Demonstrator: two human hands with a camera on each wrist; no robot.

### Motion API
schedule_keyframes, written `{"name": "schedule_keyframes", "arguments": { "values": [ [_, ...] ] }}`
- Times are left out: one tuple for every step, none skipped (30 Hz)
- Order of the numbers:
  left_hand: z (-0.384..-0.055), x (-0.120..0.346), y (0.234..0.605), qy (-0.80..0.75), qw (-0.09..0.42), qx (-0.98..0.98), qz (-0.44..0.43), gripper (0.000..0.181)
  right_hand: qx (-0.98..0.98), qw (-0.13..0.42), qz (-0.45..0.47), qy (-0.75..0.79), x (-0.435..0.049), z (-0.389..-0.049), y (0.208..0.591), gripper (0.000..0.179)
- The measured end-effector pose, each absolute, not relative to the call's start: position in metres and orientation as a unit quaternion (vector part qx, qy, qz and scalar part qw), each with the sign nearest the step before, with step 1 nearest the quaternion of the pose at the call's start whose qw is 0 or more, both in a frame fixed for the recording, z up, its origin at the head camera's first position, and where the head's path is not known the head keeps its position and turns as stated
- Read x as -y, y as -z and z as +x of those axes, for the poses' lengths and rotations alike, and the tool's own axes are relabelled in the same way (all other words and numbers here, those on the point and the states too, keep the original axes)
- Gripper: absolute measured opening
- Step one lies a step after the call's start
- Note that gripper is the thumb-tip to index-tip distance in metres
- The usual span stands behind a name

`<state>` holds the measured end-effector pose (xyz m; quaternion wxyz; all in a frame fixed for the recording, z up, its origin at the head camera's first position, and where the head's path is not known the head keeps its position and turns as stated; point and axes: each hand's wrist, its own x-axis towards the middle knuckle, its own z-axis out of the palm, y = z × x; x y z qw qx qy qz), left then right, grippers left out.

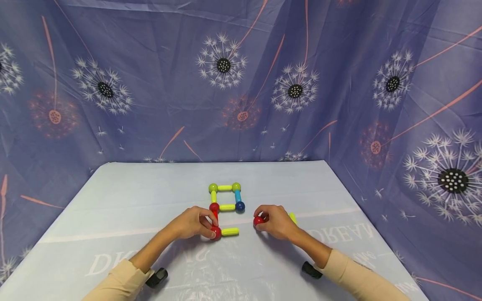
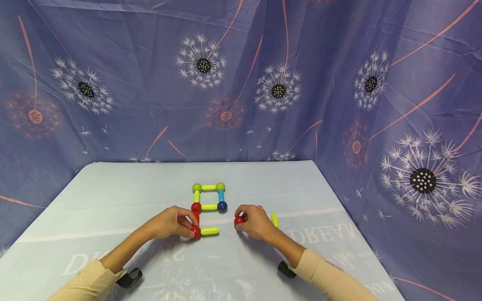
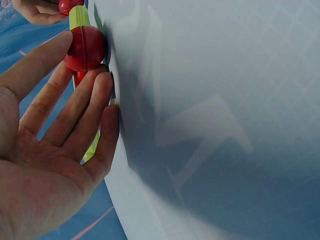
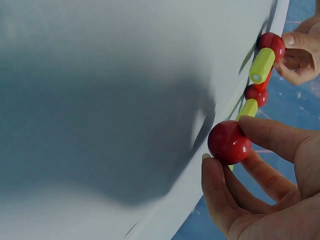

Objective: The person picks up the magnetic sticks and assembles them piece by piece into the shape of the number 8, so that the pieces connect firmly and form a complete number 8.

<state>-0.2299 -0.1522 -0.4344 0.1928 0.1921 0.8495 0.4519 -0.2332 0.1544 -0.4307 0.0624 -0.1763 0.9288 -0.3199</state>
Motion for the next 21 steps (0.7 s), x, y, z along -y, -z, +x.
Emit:
{"name": "schedule_keyframes", "arguments": {
  "values": [
    [-0.230,0.152,0.434,-0.451,0.193,-0.850,0.192,0.023,-0.929,0.062,-0.178,0.319,-0.154,-0.233,0.431,0.025],
    [-0.230,0.152,0.434,-0.450,0.192,-0.851,0.191,0.023,-0.929,0.062,-0.181,0.317,-0.153,-0.233,0.431,0.025],
    [-0.230,0.152,0.433,-0.449,0.192,-0.851,0.191,0.024,-0.929,0.062,-0.183,0.316,-0.152,-0.233,0.431,0.024],
    [-0.231,0.152,0.433,-0.449,0.191,-0.852,0.191,0.024,-0.929,0.062,-0.185,0.315,-0.151,-0.233,0.431,0.025],
    [-0.231,0.152,0.433,-0.449,0.191,-0.852,0.192,0.024,-0.928,0.063,-0.187,0.315,-0.151,-0.233,0.432,0.025],
    [-0.231,0.152,0.433,-0.449,0.191,-0.852,0.192,0.024,-0.928,0.063,-0.190,0.315,-0.150,-0.233,0.432,0.025],
    [-0.231,0.152,0.432,-0.449,0.192,-0.851,0.191,0.024,-0.927,0.065,-0.192,0.316,-0.149,-0.232,0.433,0.025],
    [-0.231,0.152,0.432,-0.450,0.192,-0.851,0.191,0.024,-0.926,0.068,-0.195,0.316,-0.148,-0.232,0.433,0.024],
    [-0.231,0.152,0.432,-0.451,0.192,-0.851,0.190,0.024,-0.925,0.070,-0.197,0.317,-0.147,-0.232,0.434,0.024],
    [-0.231,0.152,0.432,-0.451,0.193,-0.851,0.190,0.024,-0.924,0.071,-0.199,0.317,-0.146,-0.231,0.435,0.024],
    [-0.231,0.151,0.433,-0.451,0.193,-0.851,0.189,0.024,-0.924,0.072,-0.202,0.318,-0.145,-0.230,0.436,0.024],
    [-0.231,0.151,0.433,-0.452,0.193,-0.850,0.189,0.024,-0.923,0.073,-0.205,0.319,-0.144,-0.230,0.436,0.024],
    [-0.231,0.152,0.433,-0.451,0.193,-0.851,0.189,0.024,-0.922,0.072,-0.209,0.319,-0.143,-0.229,0.436,0.024],
    [-0.231,0.152,0.434,-0.451,0.193,-0.851,0.189,0.024,-0.921,0.072,-0.211,0.320,-0.142,-0.228,0.436,0.024],
    [-0.231,0.152,0.434,-0.451,0.192,-0.851,0.189,0.024,-0.919,0.069,-0.216,0.321,-0.141,-0.228,0.437,0.024],
    [-0.231,0.152,0.434,-0.452,0.193,-0.850,0.190,0.024,-0.919,0.069,-0.218,0.322,-0.140,-0.227,0.437,0.024],
    [-0.231,0.152,0.435,-0.452,0.193,-0.850,0.190,0.023,-0.917,0.069,-0.221,0.324,-0.139,-0.227,0.437,0.024],
    [-0.231,0.152,0.435,-0.453,0.193,-0.849,0.190,0.023,-0.917,0.069,-0.222,0.325,-0.138,-0.226,0.437,0.024],
    [-0.231,0.152,0.435,-0.453,0.194,-0.849,0.191,0.023,-0.916,0.069,-0.225,0.326,-0.137,-0.226,0.437,0.023],
    [-0.231,0.152,0.435,-0.453,0.194,-0.849,0.191,0.023,-0.916,0.070,-0.224,0.326,-0.136,-0.225,0.438,0.023],
    [-0.231,0.152,0.435,-0.453,0.194,-0.849,0.192,0.022,-0.914,0.069,-0.229,0.327,-0.136,-0.225,0.438,0.023]
  ]
}}
